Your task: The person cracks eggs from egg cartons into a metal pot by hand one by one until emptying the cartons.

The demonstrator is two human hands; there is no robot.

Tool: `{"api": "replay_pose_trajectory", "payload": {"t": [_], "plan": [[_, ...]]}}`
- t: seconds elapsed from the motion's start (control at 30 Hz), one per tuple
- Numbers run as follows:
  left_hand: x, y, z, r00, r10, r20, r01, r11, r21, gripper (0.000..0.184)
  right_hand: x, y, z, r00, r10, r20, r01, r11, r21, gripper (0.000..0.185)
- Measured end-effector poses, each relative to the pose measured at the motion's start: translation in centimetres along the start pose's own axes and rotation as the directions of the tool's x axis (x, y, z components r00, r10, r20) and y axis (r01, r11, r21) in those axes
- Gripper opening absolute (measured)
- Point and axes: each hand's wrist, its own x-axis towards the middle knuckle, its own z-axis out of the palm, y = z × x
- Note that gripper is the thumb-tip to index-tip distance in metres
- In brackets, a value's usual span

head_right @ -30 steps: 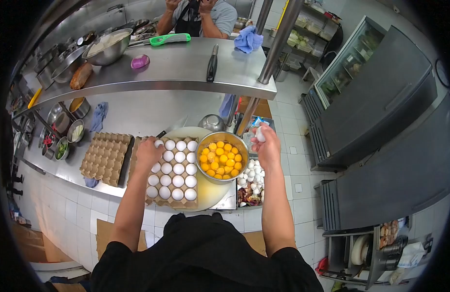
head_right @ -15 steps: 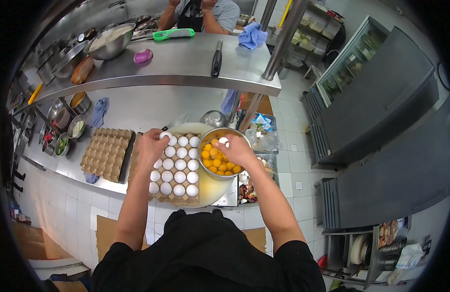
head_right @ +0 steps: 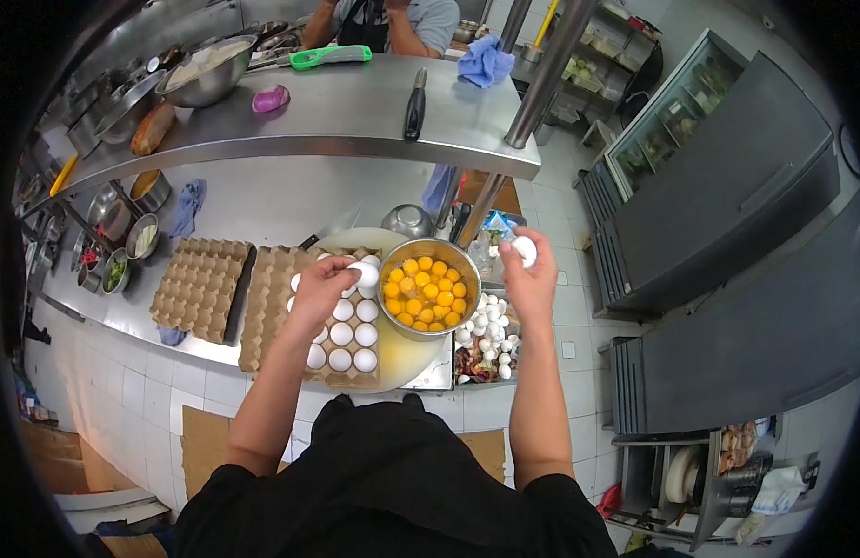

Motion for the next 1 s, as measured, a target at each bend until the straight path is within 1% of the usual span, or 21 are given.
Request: {"api": "replay_pose_trajectory", "payload": {"t": [0.03,0.07,0.1,0.13,0.17,0.23,0.27,0.33,0.37,0.43,0.47,0.53,0.6,0.63,0.67,0.7,0.77,0.83,0.9,0.97,1.0], "plan": [[-0.2,0.0,0.4,1.0,-0.001,-0.003,0.001,1.0,-0.001,0.033,-0.2,0.6,-1.5,1.0,0.001,0.003,0.0,1.0,-0.001,0.047],[-0.5,0.0,1.0,1.0,-0.014,0.022,0.014,1.0,0.004,0.035,-0.4,1.4,-2.8,0.986,-0.073,0.151,0.125,0.921,-0.368,0.053],[-0.7,0.0,1.7,0.999,-0.026,0.041,0.026,1.0,0.009,0.036,-0.8,2.3,-3.3,0.945,-0.089,0.315,0.285,0.7,-0.655,0.06],[-1.0,-0.1,2.3,0.995,-0.028,0.096,0.033,0.998,-0.047,0.039,-1.7,2.6,-2.7,0.918,-0.242,0.315,0.397,0.562,-0.725,0.066],[-1.2,-0.1,3.0,0.988,-0.046,0.149,0.05,0.998,-0.023,0.041,-2.2,2.6,-2.3,0.914,-0.245,0.324,0.406,0.565,-0.718,0.066],[-2.0,0.4,4.8,0.977,-0.055,0.204,0.054,0.998,0.008,0.044,-4.6,-0.9,-0.3,0.89,-0.25,0.383,0.401,0.828,-0.391,0.065],[-2.6,0.8,5.6,0.978,-0.056,0.203,0.054,0.998,0.012,0.044,-5.9,-2.3,1.0,0.89,-0.249,0.382,0.399,0.83,-0.388,0.065],[-3.5,1.8,6.9,0.955,-0.06,0.291,0.083,0.994,-0.066,0.049,-7.8,-4.4,3.1,0.624,-0.386,0.68,0.642,0.749,-0.164,0.058],[-3.5,1.8,7.0,0.952,-0.058,0.3,0.08,0.995,-0.062,0.049,-7.5,-4.3,3.3,0.63,-0.387,0.673,0.641,0.749,-0.169,0.058],[-3.2,1.6,6.5,0.95,0.013,0.313,0.036,0.988,-0.151,0.06,-6.0,-3.4,3.9,0.638,-0.316,0.702,0.555,0.821,-0.134,0.046],[-2.8,1.3,5.5,0.965,0.011,0.262,0.015,0.995,-0.095,0.058,-4.8,-1.3,4.2,0.739,-0.386,0.552,0.468,0.884,-0.009,0.031],[-1.7,1.1,2.9,0.985,0.143,0.1,-0.16,0.969,0.19,0.056,-0.4,-0.2,3.7,0.93,-0.05,0.364,-0.056,0.96,0.274,0.032],[-0.7,0.1,0.0,0.964,0.246,-0.095,-0.172,0.859,0.482,0.051,3.8,2.2,3.3,0.995,0.002,0.096,-0.052,0.851,0.522,0.039],[-0.6,0.3,-1.3,0.956,0.258,-0.141,-0.112,0.763,0.637,0.049,5.6,3.7,4.0,0.996,0.0,0.093,-0.049,0.851,0.522,0.039],[-0.5,0.5,-2.5,0.942,0.278,-0.185,-0.039,0.642,0.766,0.047,7.2,5.3,4.7,0.996,0.083,-0.043,-0.051,0.871,0.488,0.041],[-0.3,-0.1,-3.6,0.942,0.281,-0.185,-0.041,0.642,0.766,0.047,7.9,5.9,5.0,0.971,0.158,-0.179,-0.06,0.889,0.455,0.043],[0.1,-2.1,-5.4,0.889,0.418,-0.189,0.127,0.171,0.977,0.042,7.0,5.4,5.4,0.984,0.159,-0.083,-0.122,0.932,0.341,0.043],[0.6,-2.4,-6.0,0.924,0.308,-0.228,0.187,0.158,0.97,0.044,6.4,5.6,5.1,0.96,0.121,0.253,-0.172,0.967,0.189,0.045],[0.8,-3.2,-6.5,0.945,0.187,-0.27,0.247,0.137,0.959,0.045,6.0,5.7,4.1,0.977,0.123,0.173,-0.171,0.941,0.292,0.042],[0.9,-4.3,-6.9,0.917,0.323,-0.232,0.183,0.176,0.967,0.041,5.1,6.0,3.0,0.967,0.132,0.217,-0.248,0.673,0.697,0.039],[1.0,-4.3,-6.9,0.918,0.321,-0.233,0.183,0.176,0.967,0.041,3.8,5.1,2.9,0.944,0.141,0.297,-0.32,0.608,0.726,0.037]]}}
